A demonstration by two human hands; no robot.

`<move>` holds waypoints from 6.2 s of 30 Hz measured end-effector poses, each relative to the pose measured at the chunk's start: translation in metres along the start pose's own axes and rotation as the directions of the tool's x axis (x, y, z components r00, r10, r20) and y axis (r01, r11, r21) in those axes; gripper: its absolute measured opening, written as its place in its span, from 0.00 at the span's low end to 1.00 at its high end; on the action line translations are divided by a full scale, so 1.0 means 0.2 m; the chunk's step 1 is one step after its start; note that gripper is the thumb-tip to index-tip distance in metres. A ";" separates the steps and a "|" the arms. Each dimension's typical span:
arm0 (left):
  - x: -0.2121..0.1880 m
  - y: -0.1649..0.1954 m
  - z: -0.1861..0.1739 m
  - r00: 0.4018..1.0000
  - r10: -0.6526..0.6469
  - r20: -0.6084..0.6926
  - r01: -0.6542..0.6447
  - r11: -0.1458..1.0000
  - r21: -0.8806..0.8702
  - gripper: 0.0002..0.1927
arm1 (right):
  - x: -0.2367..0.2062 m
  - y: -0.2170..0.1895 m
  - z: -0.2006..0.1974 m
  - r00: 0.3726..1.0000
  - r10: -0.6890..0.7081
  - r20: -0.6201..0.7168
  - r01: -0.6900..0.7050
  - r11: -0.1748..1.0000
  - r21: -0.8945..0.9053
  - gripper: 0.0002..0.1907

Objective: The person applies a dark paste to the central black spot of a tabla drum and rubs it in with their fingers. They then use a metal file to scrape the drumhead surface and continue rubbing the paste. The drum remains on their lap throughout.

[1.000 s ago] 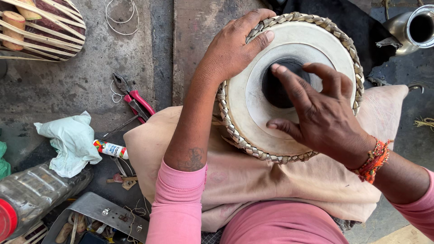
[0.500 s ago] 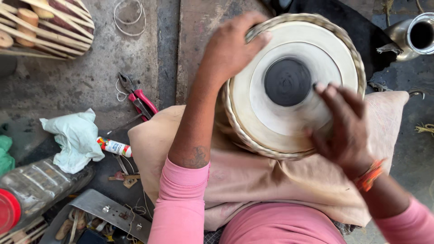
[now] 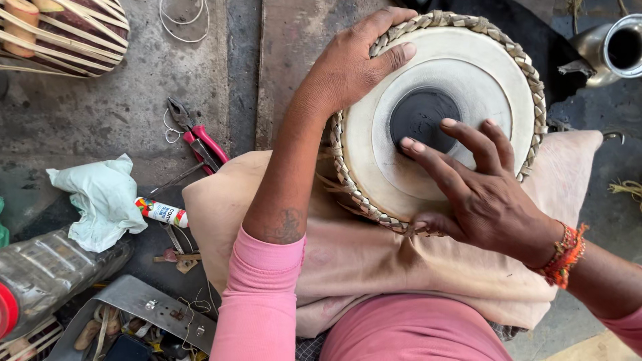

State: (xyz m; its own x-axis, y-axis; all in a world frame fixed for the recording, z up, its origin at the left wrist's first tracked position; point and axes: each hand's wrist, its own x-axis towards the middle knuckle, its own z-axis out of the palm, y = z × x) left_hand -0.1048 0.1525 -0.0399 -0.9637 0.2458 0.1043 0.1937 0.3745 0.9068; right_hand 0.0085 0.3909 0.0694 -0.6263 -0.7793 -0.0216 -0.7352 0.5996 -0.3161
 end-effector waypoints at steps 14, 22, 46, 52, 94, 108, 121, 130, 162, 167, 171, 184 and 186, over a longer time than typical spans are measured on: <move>0.00 -0.01 0.00 0.999 0.039 -0.027 -0.038 0.999 0.034 0.27 | 0.14 0.00 -0.02 0.997 0.048 -0.065 -0.056 0.992 -0.115 0.46; 0.01 0.02 0.00 0.996 -0.086 0.007 0.086 0.995 0.044 0.29 | 0.02 0.05 -0.04 0.983 0.141 -0.122 -0.144 0.989 -0.018 0.47; -0.01 0.00 0.02 0.998 -0.012 -0.066 0.018 0.996 0.092 0.27 | 0.13 -0.07 0.00 0.984 0.148 -0.097 -0.158 0.982 -0.101 0.48; -0.01 0.00 0.01 0.996 -0.079 -0.046 0.083 0.991 0.102 0.29 | 0.05 -0.01 0.01 0.965 0.232 -0.121 -0.244 0.965 -0.094 0.49; -0.07 -0.03 -0.01 0.995 0.056 -0.083 -0.024 0.936 0.351 0.35 | 0.10 -0.08 -0.02 0.997 0.047 -0.061 -0.052 0.996 -0.075 0.49; -0.06 -0.02 -0.01 0.997 -0.002 -0.076 0.027 0.940 0.340 0.37 | 0.03 -0.05 -0.01 0.976 0.165 -0.141 -0.166 0.986 0.006 0.48; -0.07 0.16 -0.16 0.971 0.029 -0.236 0.068 0.917 0.394 0.36 | -0.15 0.27 0.15 0.937 0.097 -0.336 -0.047 0.987 0.155 0.36; -0.09 -0.03 -0.11 0.998 0.045 -0.051 -0.034 0.981 0.192 0.37 | -0.09 0.03 0.03 0.997 0.006 -0.082 0.004 0.993 0.121 0.47; -0.09 0.06 -0.14 0.993 0.056 -0.102 -0.025 0.959 0.284 0.33 | -0.04 -0.13 0.14 0.907 0.130 -0.400 -0.108 0.991 0.078 0.40; -0.07 0.13 -0.18 0.872 -0.478 -0.102 0.484 0.813 0.324 0.30 | -0.10 0.21 0.14 0.894 0.122 -0.431 -0.087 0.991 0.099 0.35; -0.07 0.08 -0.16 0.991 0.036 -0.126 -0.009 0.979 0.204 0.37 | -0.14 0.30 0.10 0.956 0.021 -0.293 0.019 0.991 0.131 0.37; -0.11 0.01 -0.13 0.999 0.029 -0.032 -0.022 0.983 0.183 0.33 | -0.01 -0.04 0.01 0.996 0.080 -0.034 -0.082 0.995 -0.058 0.49; -0.11 0.02 -0.13 0.998 0.045 -0.036 -0.037 0.980 0.194 0.33 | 0.01 -0.04 0.00 0.996 0.080 -0.050 -0.083 0.994 -0.070 0.49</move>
State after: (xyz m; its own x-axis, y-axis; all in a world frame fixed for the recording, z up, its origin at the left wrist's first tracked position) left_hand -0.0877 0.1247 -0.0283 -0.9600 0.2298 0.1600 0.2614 0.5311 0.8060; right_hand 0.0143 0.3845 0.0715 -0.6952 -0.7188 0.0010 -0.6969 0.6737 -0.2459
